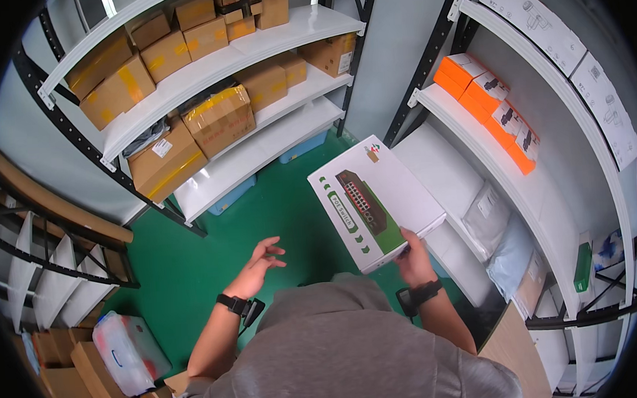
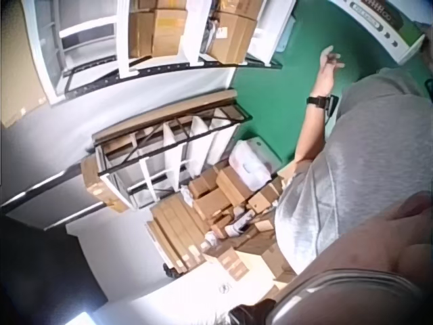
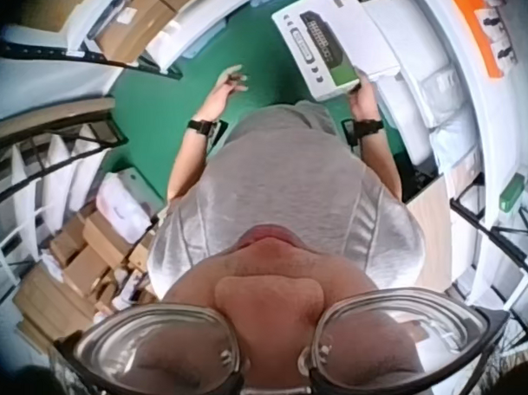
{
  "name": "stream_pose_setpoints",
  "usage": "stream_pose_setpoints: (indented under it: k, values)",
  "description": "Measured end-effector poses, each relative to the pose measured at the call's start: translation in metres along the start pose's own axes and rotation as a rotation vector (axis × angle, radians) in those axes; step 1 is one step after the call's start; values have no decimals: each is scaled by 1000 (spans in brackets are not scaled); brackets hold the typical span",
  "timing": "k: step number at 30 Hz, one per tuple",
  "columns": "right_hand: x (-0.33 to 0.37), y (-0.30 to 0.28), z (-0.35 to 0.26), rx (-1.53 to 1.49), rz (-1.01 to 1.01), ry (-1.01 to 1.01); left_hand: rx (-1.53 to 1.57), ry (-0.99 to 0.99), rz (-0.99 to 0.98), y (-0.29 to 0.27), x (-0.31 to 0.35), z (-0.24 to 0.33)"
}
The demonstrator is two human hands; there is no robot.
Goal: Storing boxes on shelves and reviewing inventory papers in a warehouse.
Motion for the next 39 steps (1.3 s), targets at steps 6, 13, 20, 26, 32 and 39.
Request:
stream_pose_setpoints:
  k: [6,13,20,26,32,39]
  values:
    - [-62,40,-4,93,34,-1,137,-43,144,-51,-20,-19]
    - [-173,83,4,51,-11,14,220,-34,314,-91,-54,-13]
    - [-342,125,22,57,-64,-14,343,-88,516,-138,-115,1]
    - [-459,206,-15,236,79,-173,311,-71,515,-152,-226,71]
    - [-571,254,-30,434,-17,-385,229,-113,407,-168,-305,130]
    - [-644,293,-17,482,-5,-491,148,-185,354,-231,-364,157]
Point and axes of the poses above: each hand's wrist, its own x-axis away from the middle knuckle, its own y-axis out of the palm, z = x × y, the point moved 3 cm from there along -x, towards the middle knuckle, and after that the axes turned 9 degrees about -y, right-handed, at the moved point
